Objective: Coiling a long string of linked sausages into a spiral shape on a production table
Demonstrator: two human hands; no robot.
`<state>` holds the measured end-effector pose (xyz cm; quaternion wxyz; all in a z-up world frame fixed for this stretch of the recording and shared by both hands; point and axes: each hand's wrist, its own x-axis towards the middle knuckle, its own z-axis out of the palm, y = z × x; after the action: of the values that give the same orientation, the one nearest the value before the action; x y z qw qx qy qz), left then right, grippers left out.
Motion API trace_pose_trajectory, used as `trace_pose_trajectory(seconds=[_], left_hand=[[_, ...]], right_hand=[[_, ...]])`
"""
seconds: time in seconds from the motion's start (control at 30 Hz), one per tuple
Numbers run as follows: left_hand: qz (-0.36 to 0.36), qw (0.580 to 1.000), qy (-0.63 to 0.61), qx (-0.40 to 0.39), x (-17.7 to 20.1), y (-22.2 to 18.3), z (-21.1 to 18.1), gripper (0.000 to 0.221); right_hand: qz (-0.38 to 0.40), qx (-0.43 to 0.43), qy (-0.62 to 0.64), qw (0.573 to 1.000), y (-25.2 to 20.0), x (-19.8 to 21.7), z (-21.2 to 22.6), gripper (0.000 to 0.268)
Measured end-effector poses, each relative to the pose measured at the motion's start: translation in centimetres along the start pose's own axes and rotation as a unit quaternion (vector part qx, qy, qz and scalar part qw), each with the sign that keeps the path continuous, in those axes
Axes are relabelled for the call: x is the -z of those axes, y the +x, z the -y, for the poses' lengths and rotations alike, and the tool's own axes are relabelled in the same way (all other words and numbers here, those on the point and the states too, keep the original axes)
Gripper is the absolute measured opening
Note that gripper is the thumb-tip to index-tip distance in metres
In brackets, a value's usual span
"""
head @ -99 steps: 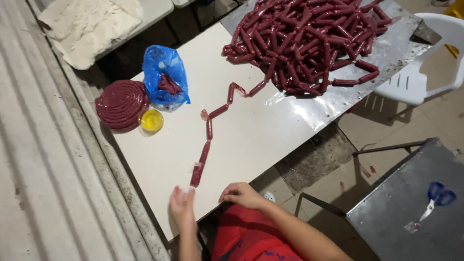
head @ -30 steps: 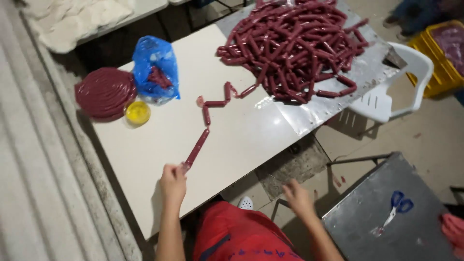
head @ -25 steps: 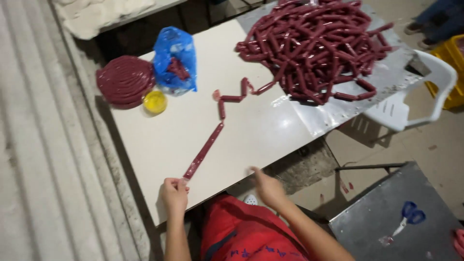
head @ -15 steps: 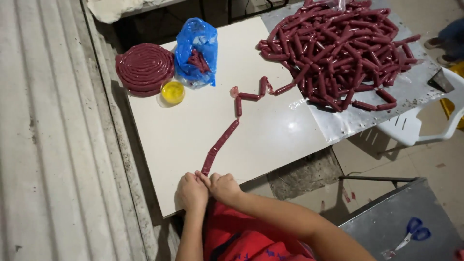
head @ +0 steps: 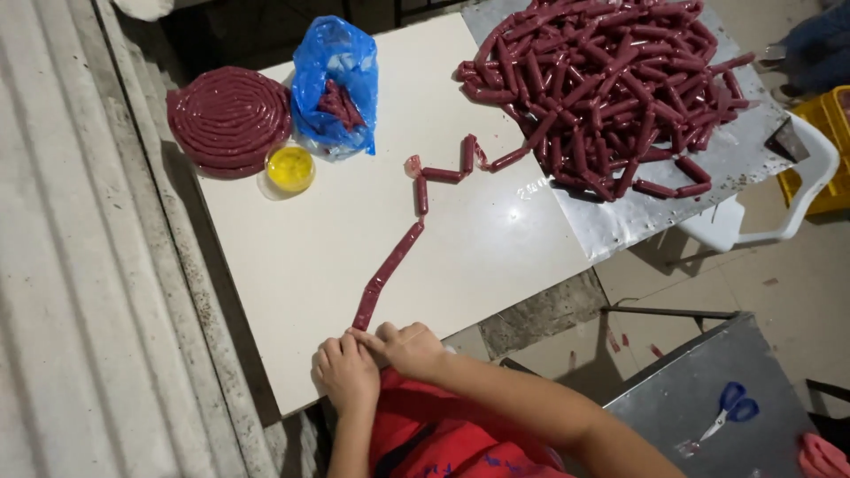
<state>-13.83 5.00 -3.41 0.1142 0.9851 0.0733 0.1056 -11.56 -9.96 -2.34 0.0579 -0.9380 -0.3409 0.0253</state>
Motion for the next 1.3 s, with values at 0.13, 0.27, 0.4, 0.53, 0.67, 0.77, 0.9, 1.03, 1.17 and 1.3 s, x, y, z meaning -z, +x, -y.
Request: trace_pose_trajectory(seconds=[0.13,0.27,0.4,0.53,0.67,0.77,0.9,1.03,1.17,1.3], left_hand=[[0.085,0.995,-0.034,-0.051,0.1,0.3,1.8,0.013],[0.043,0.994,-0.085,-0.059,-0.4,0.3,2.1,0.02],[-0.003,0.993,-0.077,-0.086,0.7,1.0,1.2,0.022],[-0.018,0.993,-0.083,-0.079,0.5,1.1,1.1,0.02],[-0.009,0.994,-0.095,-0.06,0.4,1.6,1.0,0.024],[-0.044,0.989,-0.103,-0.095,0.6,2.7,1.0,0.024],[-0.077,0.971,-0.192,-0.122,0.9,3.3,3.0,0.02],[0.06,0.99,-0.11,0.066,4.5,4.4,1.7,0.031],[0.119,0.983,-0.142,-0.006,9.4,10.3,-8.5,0.037],[0.045,0.97,-0.146,-0.188,-3.7,13.7,-15.1,0.05]], right_hand=[[-0.042,-0.006,-0.146,0.988,0.2,-0.9,0.3,0.073],[-0.034,-0.019,-0.247,0.968,-0.1,-0.6,-0.7,0.08],[-0.059,-0.088,-0.208,0.972,0.2,-2.0,-2.4,0.065],[-0.054,-0.096,-0.162,0.981,0.3,-2.0,-3.9,0.07],[0.054,-0.137,-0.007,0.989,1.0,0.5,-4.5,0.07],[0.076,-0.174,0.063,0.98,1.6,1.4,-4.8,0.07],[0.141,-0.187,0.271,0.934,-1.5,7.2,-8.3,0.081],[-0.043,-0.329,0.578,0.746,-14.3,7.4,-11.5,0.033],[-0.211,-0.705,0.508,0.448,-32.0,0.2,-9.8,0.06],[-0.221,-0.737,0.513,0.381,-47.2,4.2,-2.7,0.026]])
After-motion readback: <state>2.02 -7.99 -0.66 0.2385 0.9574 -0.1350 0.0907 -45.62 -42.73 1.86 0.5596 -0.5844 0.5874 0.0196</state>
